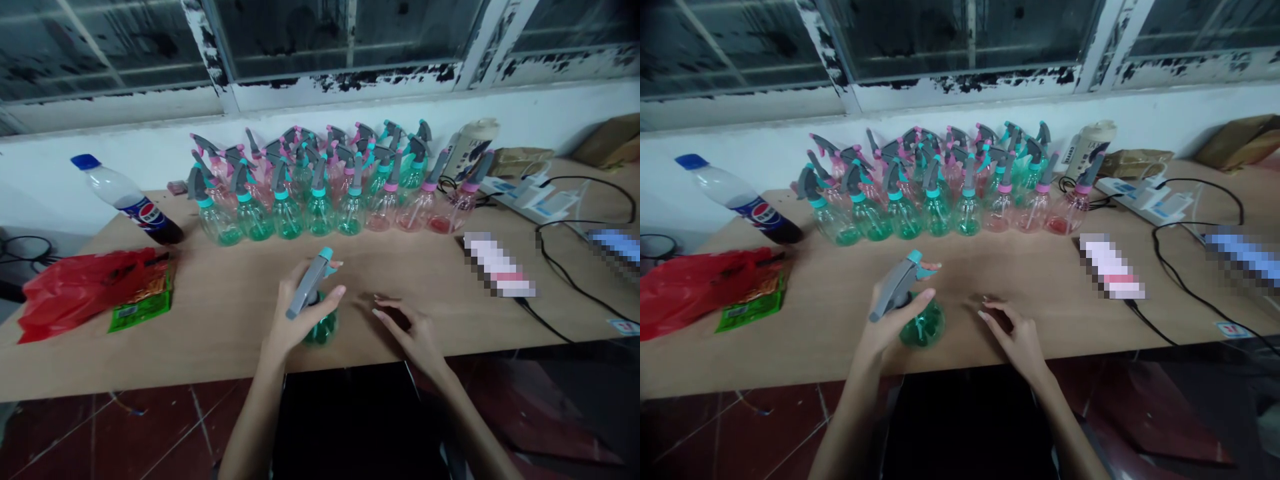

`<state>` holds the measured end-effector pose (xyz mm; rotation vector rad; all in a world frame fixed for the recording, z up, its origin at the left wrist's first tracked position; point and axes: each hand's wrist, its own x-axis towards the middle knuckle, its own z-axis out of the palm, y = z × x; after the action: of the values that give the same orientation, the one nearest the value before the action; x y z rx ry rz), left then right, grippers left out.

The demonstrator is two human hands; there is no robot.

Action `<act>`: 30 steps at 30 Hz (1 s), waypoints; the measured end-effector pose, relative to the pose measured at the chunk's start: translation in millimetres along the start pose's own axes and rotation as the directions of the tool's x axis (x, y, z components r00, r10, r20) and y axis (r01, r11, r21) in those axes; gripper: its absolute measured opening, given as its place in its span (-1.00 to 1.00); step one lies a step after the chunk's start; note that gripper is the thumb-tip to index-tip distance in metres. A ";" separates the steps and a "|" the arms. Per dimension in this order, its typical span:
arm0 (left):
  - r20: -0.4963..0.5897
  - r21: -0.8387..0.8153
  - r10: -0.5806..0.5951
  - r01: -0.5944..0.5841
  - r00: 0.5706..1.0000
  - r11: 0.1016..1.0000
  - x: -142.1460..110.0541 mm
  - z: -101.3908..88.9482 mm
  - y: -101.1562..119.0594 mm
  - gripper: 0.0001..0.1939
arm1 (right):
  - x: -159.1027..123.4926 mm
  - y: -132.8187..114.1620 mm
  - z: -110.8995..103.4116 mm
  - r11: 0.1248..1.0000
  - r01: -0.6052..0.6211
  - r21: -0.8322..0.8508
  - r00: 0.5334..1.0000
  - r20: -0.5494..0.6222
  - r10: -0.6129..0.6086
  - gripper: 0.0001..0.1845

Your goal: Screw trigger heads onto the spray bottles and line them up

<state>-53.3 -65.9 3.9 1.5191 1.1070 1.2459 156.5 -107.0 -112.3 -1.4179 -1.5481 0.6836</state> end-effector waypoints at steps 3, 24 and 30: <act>0.053 0.170 0.092 -0.100 0.994 0.980 -1.6 1.6 -2.8 -0.73 | -0.1 -2.5 -0.6 1.000 -0.006 -0.005 1.000 -0.006 0.006 -0.70; -0.059 0.147 0.108 -0.099 0.992 0.984 3.9 9.5 -14.9 -0.67 | 3.1 -6.2 8.5 0.916 0.252 -0.313 0.966 0.139 -0.219 -0.35; -0.059 0.117 0.100 -0.092 0.993 0.989 4.2 8.5 -13.0 -0.64 | 18.2 -6.2 19.8 0.825 0.355 -0.439 0.928 0.271 -0.255 -0.20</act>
<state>-45.9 -59.4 -8.9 1.6453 1.1763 1.3242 137.3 -87.2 -111.2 -1.4259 -2.1615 0.2504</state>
